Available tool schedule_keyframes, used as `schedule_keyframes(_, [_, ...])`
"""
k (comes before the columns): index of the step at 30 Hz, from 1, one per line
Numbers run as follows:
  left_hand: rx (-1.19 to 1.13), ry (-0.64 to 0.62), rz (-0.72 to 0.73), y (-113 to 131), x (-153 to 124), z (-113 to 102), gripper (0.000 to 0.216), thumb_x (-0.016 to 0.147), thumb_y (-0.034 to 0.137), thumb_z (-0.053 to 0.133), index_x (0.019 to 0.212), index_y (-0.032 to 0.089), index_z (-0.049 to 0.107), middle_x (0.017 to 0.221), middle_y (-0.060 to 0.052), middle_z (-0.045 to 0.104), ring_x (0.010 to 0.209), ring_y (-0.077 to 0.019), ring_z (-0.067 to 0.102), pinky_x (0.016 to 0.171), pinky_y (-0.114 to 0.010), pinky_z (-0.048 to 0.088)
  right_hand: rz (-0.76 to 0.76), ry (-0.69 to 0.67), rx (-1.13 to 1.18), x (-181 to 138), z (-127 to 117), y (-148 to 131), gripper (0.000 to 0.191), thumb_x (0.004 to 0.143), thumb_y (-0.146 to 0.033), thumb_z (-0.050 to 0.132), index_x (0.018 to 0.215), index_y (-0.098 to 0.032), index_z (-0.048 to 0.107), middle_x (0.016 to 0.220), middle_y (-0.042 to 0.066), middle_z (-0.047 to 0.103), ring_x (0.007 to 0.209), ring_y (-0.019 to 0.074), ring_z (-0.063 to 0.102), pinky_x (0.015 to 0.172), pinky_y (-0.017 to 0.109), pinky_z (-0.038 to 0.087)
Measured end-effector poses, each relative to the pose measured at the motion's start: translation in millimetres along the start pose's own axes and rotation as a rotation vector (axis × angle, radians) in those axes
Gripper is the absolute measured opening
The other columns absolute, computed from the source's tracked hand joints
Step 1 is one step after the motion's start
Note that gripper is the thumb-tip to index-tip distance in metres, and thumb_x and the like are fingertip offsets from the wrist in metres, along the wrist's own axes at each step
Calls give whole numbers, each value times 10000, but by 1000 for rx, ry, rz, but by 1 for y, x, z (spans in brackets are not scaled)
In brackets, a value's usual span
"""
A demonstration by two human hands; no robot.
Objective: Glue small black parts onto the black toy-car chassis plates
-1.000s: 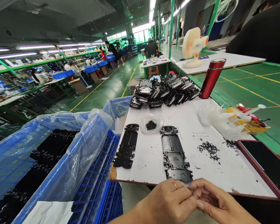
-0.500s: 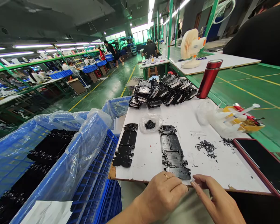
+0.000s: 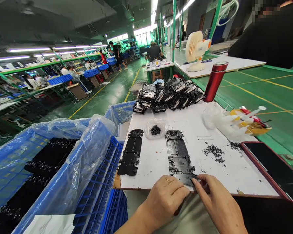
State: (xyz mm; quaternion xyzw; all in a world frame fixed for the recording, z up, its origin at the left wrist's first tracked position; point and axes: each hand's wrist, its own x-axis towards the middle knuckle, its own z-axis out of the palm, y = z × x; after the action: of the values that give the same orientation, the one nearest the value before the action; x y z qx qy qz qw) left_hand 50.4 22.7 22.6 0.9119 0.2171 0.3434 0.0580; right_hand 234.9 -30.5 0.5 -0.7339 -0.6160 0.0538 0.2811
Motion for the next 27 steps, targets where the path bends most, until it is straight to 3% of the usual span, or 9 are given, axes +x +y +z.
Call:
schedule_keyframes(4, [-6, 42, -15, -3, 1, 0, 127, 930, 142, 494, 915, 161, 618, 745, -18, 668, 729, -129, 606, 700, -256, 519, 15, 19, 34, 2, 1, -1, 412, 934, -580, 366, 908, -243, 601, 816, 40, 664, 651, 183, 644, 500, 274, 471])
schedule_keyframes(8, [-41, 63, -30, -6, 6, -3, 108, 918, 129, 516, 930, 159, 619, 808, -27, 687, 752, -136, 594, 716, -273, 515, 41, 54, 184, 2, -2, 0, 330, 929, -507, 452, 945, -228, 629, 923, 53, 674, 701, 166, 639, 654, 285, 527])
schedule_keyframes(15, [-111, -7, -16, -18, 30, 0, 130, 899, 89, 542, 986, 152, 615, 914, -41, 699, 866, -147, 601, 814, -298, 513, 305, 5, 547, -2, -12, 3, 269, 852, -462, 608, 941, -214, 661, 1067, 71, 723, 766, 176, 695, 691, 271, 555])
schedule_keyframes(20, [-118, -49, 78, -25, 51, 9, 105, 918, 119, 521, 992, 140, 592, 924, -47, 697, 859, -147, 602, 817, -300, 501, 387, -35, 822, -5, -16, 4, 261, 805, -426, 680, 927, -197, 653, 1164, 94, 685, 776, 163, 701, 735, 269, 581])
schedule_keyframes(27, [-108, -102, 165, -30, 64, 23, 115, 893, 131, 541, 997, 130, 592, 905, -63, 695, 845, -172, 593, 800, -320, 509, 374, -47, 826, -5, -23, 6, 185, 826, -342, 654, 953, -208, 644, 1180, 77, 672, 783, 134, 680, 732, 246, 578])
